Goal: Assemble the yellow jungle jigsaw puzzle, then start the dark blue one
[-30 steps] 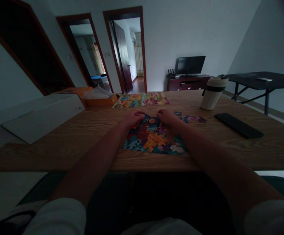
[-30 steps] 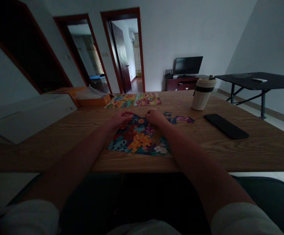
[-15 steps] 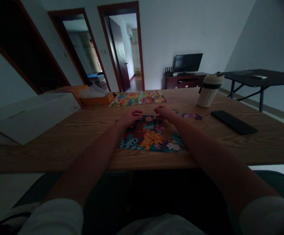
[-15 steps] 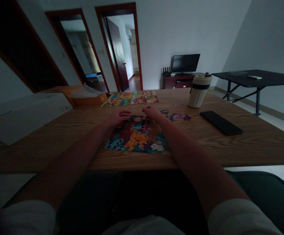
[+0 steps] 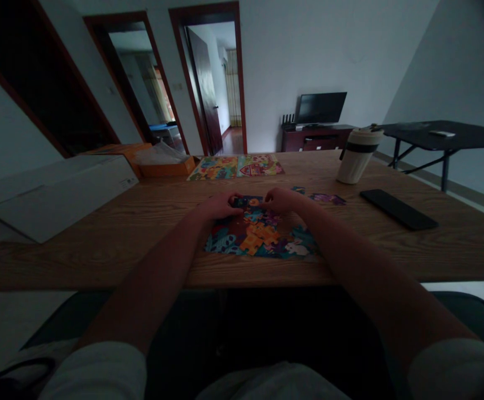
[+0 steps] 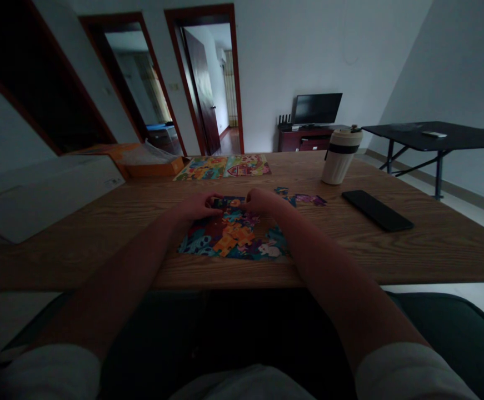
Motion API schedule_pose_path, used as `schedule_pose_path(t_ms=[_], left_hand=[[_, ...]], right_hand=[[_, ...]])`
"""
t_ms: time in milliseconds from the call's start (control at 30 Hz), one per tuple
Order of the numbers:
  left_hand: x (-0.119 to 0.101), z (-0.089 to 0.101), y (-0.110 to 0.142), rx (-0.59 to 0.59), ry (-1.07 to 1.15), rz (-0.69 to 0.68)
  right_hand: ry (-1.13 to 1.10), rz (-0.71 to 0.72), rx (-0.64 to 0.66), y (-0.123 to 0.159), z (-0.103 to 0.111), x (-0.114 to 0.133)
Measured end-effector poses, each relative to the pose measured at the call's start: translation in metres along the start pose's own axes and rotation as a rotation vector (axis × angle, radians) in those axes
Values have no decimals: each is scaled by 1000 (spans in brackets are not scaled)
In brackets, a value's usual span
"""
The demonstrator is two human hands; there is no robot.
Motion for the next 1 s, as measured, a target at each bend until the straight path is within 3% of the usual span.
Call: schedule_pose_path(t_ms=[433,767,1000], left_hand=[[-7,0,3,6,77,92],[0,0,5,10,241,223],[-5,-4,8,48,260,183]], right_hand=[[-180,-86,13,2,5,4],[-607,-266,94,12,3,1],[-704,-223,99,11,-2,11]])
Point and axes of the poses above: each hand's wrist, its own y-axis away from the middle knuckle, its own z-axis out of the back of the hand, x = y × z, the point moved 8 cm from there along -y, towards the middle knuckle, and after that the axes turned 8 degrees about -x, right-handed, at the moved point
